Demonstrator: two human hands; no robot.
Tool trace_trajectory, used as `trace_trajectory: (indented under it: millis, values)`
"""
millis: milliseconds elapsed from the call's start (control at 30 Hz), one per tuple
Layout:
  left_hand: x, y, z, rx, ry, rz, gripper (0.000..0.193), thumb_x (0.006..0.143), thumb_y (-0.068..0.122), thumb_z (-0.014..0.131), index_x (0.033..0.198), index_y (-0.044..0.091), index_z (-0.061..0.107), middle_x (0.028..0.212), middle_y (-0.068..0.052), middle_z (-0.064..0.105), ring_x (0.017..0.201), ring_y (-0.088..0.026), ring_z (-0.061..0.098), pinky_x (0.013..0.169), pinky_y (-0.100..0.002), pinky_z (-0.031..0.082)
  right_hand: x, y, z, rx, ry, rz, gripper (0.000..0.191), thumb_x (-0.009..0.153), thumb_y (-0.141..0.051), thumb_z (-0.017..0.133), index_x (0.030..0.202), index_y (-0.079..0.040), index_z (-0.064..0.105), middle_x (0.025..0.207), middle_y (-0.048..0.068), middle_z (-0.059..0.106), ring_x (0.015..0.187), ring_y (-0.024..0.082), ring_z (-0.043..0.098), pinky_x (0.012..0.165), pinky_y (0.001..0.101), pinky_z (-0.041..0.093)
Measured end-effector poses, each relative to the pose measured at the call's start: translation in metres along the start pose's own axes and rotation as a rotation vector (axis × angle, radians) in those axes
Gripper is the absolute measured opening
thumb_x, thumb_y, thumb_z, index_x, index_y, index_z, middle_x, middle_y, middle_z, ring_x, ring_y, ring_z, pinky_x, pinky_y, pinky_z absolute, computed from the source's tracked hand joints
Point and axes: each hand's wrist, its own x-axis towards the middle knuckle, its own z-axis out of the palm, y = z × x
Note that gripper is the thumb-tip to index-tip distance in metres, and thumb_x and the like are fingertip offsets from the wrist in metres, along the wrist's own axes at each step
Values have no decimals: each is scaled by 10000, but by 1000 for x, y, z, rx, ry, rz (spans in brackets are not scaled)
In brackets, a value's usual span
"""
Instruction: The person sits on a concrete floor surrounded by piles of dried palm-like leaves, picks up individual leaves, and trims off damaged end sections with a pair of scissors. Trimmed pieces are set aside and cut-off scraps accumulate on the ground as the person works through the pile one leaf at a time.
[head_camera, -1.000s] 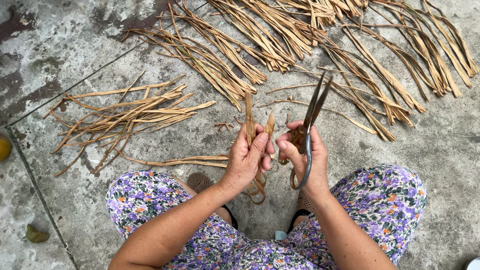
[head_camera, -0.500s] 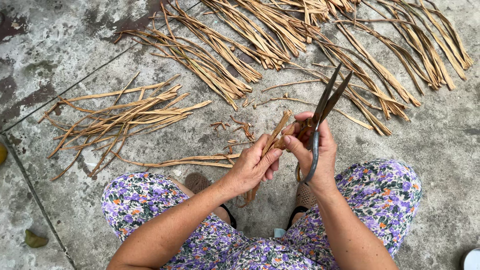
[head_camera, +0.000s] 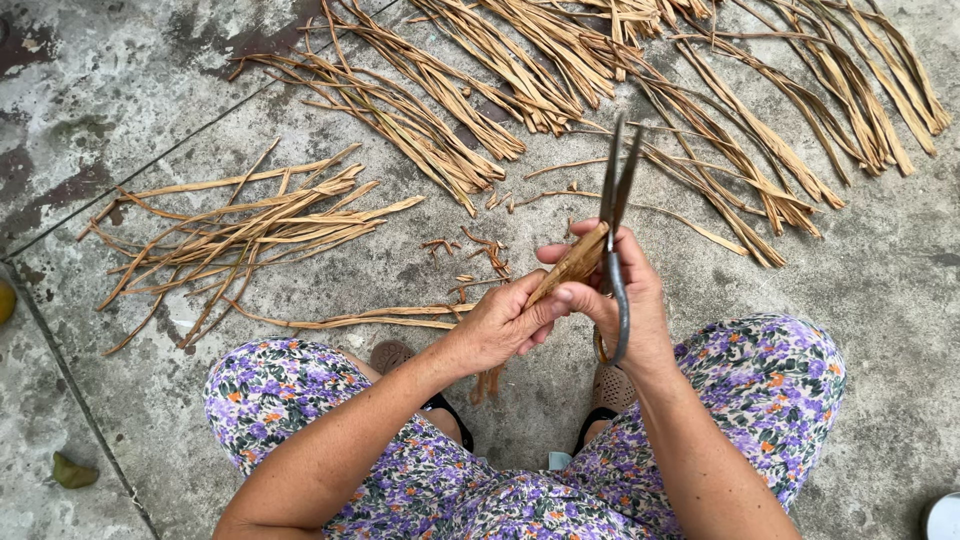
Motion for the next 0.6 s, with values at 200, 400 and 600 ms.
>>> trace_trajectory:
  millis: [200,400,600]
  values:
    - [2,-2,4,335,35,58,676,1008,447,587,1568,158,344,721,23,616,669,-113,664,618,-340,568,-2,6,3,-211,34,7,482,839,-13,792,1274,-69,591,1036,107,762,954,185,758,798,313,664]
    - [1,-3,-19,315,404,242,409,1041,505,563,1054,108,660,845,-38,716,740,-149,721,626,-342,614,4,-1,-11,-94,254,-177,428,920,-14,753,1293,-63,548,1019,122,745,856,168,710,703,281,596]
    - [2,-1,3,-496,-150,-203,598,995,583,317,1216,110,610,946,-120,752,859,-181,752,720,-293,638,-7,7,-4,-52,222,-336,404,957,1,724,1295,-47,509,1060,112,713,966,187,709,800,297,603]
